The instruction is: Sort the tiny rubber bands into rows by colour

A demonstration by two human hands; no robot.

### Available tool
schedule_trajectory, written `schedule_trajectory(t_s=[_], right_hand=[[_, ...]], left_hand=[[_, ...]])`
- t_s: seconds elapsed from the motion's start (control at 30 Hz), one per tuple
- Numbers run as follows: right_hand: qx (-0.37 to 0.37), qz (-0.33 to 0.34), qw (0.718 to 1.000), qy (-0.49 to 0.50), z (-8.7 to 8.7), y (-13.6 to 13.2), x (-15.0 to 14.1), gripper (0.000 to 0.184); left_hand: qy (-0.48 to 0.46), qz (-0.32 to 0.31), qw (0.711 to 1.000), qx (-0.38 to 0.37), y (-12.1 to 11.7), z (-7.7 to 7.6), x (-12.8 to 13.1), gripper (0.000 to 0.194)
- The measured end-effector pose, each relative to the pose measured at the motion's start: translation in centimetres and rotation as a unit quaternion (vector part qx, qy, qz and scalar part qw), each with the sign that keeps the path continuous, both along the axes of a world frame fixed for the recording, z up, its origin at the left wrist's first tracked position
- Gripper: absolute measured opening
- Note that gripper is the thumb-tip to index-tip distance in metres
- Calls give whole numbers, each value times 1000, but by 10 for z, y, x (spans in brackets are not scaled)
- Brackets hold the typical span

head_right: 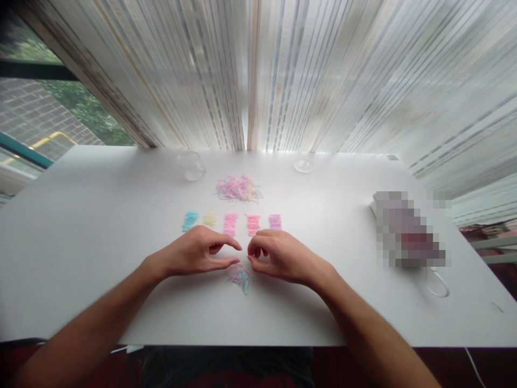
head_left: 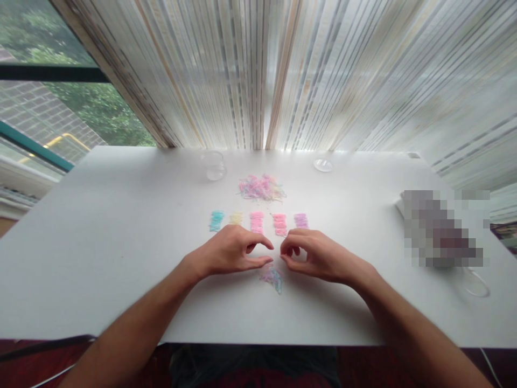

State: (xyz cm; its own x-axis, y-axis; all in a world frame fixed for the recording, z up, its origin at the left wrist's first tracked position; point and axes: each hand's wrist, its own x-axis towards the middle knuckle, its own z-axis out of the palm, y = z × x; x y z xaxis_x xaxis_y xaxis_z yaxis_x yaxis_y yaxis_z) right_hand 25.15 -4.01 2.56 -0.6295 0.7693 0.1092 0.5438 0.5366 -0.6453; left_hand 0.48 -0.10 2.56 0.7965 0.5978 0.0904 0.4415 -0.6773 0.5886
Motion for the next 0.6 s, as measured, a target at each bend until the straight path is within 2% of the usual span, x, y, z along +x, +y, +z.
schedule_trajectory(t_s=[0.1,0.23,0.33,0.47,0.6], right_hand=[[15,0,1000,19,-2,-1,0,10],[14,-4,999,49,-4,0,0,5],[12,-10,998,58,-5,1,-1,12],[17,-8,998,60,-5,1,-2,3],[45,-9,997,67,-5,1,-4,5]], left_hand=[[-11,-4,1000,10,-1,-2,0,13],[-30,1,999,19,0,-3,0,13],[-51,11,998,25,0,-2,0,13],[-67,21,997,18,0,0,2,11],[-76,29,996,18,-1,0,2,10]])
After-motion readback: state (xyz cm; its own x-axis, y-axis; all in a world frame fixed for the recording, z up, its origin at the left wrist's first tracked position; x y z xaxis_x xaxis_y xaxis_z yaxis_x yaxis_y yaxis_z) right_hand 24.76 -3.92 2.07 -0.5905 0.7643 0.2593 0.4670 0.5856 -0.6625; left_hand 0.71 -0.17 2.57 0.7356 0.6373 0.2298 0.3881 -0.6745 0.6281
